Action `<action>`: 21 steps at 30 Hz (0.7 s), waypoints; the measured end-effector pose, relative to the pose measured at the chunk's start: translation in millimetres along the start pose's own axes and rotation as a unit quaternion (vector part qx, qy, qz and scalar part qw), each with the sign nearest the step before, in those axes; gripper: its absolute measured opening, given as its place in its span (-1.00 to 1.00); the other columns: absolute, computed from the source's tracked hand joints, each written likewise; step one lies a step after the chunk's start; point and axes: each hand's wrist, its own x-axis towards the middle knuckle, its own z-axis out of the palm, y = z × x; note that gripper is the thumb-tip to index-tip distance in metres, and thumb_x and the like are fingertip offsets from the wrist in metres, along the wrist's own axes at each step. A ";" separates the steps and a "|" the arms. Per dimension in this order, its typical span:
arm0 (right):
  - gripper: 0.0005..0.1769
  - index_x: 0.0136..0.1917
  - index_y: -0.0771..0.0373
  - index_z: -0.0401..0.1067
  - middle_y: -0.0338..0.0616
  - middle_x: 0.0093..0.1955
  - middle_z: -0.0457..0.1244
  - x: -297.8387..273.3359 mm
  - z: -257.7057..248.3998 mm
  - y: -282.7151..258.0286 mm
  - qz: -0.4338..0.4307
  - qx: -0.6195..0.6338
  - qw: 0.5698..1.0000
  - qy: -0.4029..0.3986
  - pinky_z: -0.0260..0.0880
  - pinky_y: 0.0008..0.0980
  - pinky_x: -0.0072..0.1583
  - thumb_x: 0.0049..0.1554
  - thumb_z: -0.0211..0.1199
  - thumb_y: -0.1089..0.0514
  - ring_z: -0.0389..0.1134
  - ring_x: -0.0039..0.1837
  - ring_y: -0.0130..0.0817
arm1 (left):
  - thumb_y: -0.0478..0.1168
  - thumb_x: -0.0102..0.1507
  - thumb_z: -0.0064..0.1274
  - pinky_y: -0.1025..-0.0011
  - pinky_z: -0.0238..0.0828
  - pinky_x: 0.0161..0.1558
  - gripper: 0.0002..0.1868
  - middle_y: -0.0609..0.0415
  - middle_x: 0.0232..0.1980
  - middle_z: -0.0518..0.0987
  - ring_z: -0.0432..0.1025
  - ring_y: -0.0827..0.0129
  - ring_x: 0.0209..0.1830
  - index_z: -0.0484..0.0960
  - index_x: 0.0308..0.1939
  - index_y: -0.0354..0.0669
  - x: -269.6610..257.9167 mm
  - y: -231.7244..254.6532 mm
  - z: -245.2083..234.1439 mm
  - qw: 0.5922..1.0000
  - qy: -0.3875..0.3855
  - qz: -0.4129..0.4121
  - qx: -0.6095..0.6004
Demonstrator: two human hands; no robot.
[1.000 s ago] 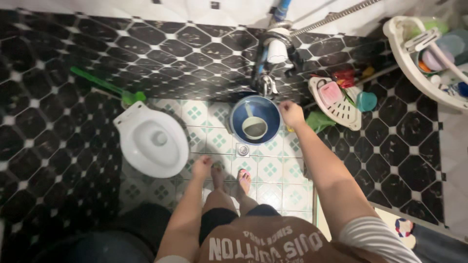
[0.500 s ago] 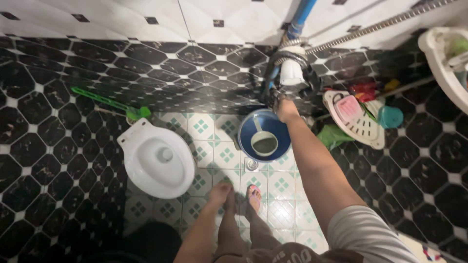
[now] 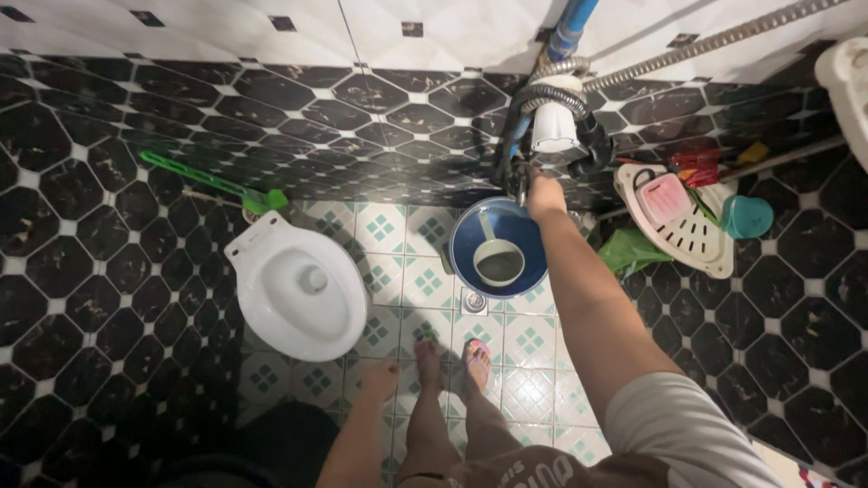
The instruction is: The person retrieves two cleaning solution bottles from under the sink, places them on a shelf, and then pours one into the toilet bowl. They scoop water from a bucket and pour it into the toilet, then use a green toilet brush to scrub the bowl.
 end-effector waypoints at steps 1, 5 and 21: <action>-0.47 0.36 0.22 0.37 0.33 0.09 0.36 0.5 -1.0 0.8 -0.003 -0.010 1.000 -0.002 0.36 0.07 0.24 0.12 0.04 0.37 0.38 0.17 0.24 | -0.01 0.27 0.01 0.10 0.41 0.16 -0.70 -0.03 0.05 0.65 0.51 0.02 0.10 0.69 -0.01 0.06 2.4 -0.8 2.7 1.000 -0.008 0.017 0.009; -0.33 0.43 0.08 0.36 0.33 0.08 0.35 -3.6 -9.8 3.0 -0.024 0.015 1.000 0.006 0.33 0.08 0.22 0.04 0.09 0.37 0.37 0.15 0.24 | 0.02 0.31 -0.05 0.06 0.38 0.17 -0.65 -0.05 0.15 0.59 0.46 -0.01 0.17 0.63 0.11 0.07 11.6 -1.0 20.5 0.999 -0.050 0.012 -0.007; -0.39 0.37 0.28 0.31 0.39 0.13 0.28 -17.1 -10.2 14.0 -0.103 0.089 0.988 0.079 0.31 0.09 0.17 0.02 0.12 0.38 0.31 0.14 0.32 | 0.06 0.28 -0.07 0.05 0.41 0.10 -0.67 -0.03 0.04 0.65 0.49 -0.05 0.08 0.71 -0.08 0.06 29.5 -2.9 78.0 0.992 0.070 0.059 -0.081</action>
